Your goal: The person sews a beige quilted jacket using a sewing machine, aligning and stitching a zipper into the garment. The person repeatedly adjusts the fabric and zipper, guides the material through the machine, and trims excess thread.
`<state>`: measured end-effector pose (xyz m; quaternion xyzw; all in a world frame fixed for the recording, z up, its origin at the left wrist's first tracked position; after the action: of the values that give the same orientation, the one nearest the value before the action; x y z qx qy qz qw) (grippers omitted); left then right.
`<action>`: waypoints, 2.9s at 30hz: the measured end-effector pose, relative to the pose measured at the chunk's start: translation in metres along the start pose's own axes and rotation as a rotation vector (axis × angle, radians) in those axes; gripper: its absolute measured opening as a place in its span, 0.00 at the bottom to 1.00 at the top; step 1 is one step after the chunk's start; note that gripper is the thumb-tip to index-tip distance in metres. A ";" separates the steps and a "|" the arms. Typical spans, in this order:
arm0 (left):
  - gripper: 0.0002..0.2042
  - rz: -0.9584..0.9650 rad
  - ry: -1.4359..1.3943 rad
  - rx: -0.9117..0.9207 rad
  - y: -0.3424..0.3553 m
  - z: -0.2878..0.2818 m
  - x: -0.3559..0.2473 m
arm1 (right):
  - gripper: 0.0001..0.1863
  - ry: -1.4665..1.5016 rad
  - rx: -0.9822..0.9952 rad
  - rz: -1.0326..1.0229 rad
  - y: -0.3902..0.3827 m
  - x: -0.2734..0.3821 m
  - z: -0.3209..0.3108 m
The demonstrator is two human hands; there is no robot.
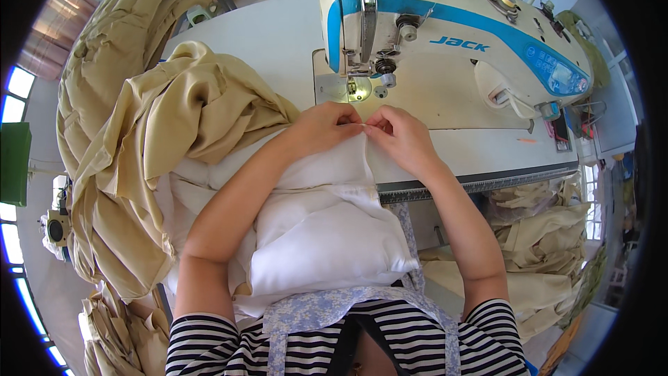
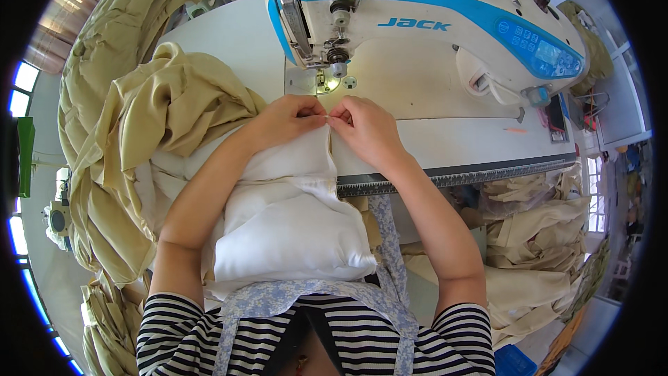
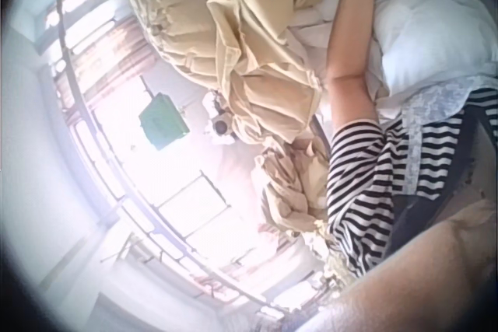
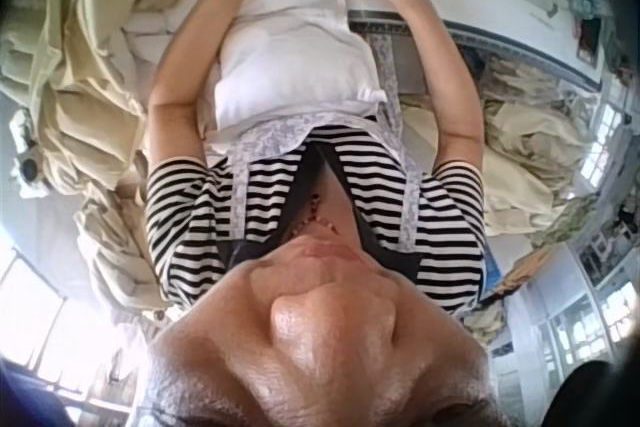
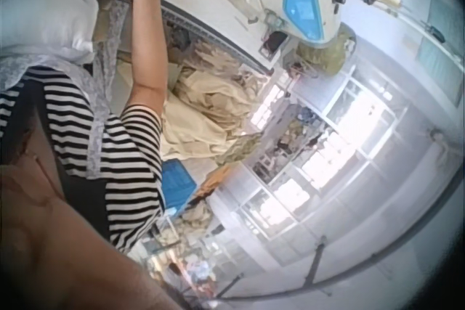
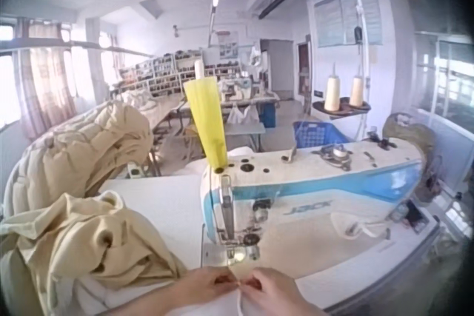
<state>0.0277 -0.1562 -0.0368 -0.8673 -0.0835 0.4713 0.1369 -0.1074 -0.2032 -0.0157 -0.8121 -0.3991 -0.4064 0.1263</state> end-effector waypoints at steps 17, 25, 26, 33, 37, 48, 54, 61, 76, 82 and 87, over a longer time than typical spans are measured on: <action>0.19 0.586 0.660 -0.593 -0.069 0.005 -0.047 | 0.11 -0.270 0.056 0.053 0.052 -0.009 0.001; 0.18 0.642 0.610 -0.611 -0.045 -0.015 -0.044 | 0.16 -0.343 -0.026 0.058 0.072 -0.023 -0.006; 0.18 0.639 0.603 -0.603 -0.042 -0.016 -0.043 | 0.16 -0.332 -0.041 0.055 0.074 -0.025 -0.006; 0.18 0.649 0.560 -0.591 -0.034 -0.026 -0.038 | 0.16 -0.351 -0.150 -0.103 0.081 -0.031 -0.003; 0.18 0.654 0.566 -0.598 -0.033 -0.028 -0.039 | 0.15 -0.414 -0.169 -0.085 0.080 -0.035 -0.003; 0.15 0.675 0.615 -0.604 -0.029 -0.029 -0.028 | 0.14 -0.330 -0.143 -0.036 0.083 -0.038 0.002; 0.15 0.681 0.630 -0.586 -0.029 -0.028 -0.032 | 0.16 -0.350 -0.104 0.055 0.089 -0.052 0.009; 0.14 0.679 0.637 -0.620 -0.025 -0.027 -0.027 | 0.18 -0.340 -0.103 0.095 0.087 -0.061 0.005; 0.17 -0.376 -0.139 -1.328 -0.411 -0.100 0.138 | 0.20 0.659 0.566 0.239 -0.148 -0.020 0.039; 0.26 -0.781 -0.142 -1.484 -0.524 -0.073 0.233 | 0.19 1.109 0.308 0.973 -0.200 -0.065 0.097; 0.37 -0.544 -0.494 -1.512 -0.463 -0.128 0.269 | 0.19 1.105 0.393 0.722 -0.182 -0.049 0.115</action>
<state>0.2739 0.3358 -0.0377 -0.5470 -0.6104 0.4155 -0.3944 -0.1965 -0.0509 -0.1484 -0.5297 -0.0469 -0.6135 0.5838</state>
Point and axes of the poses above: each hand's wrist, its own y-axis towards the middle knuckle, its own z-axis out of the palm, x = y × z, the point moved 9 cm from there along y, towards the middle knuckle, and after that the axes turned 8 degrees about -z, right-handed, at the moved point
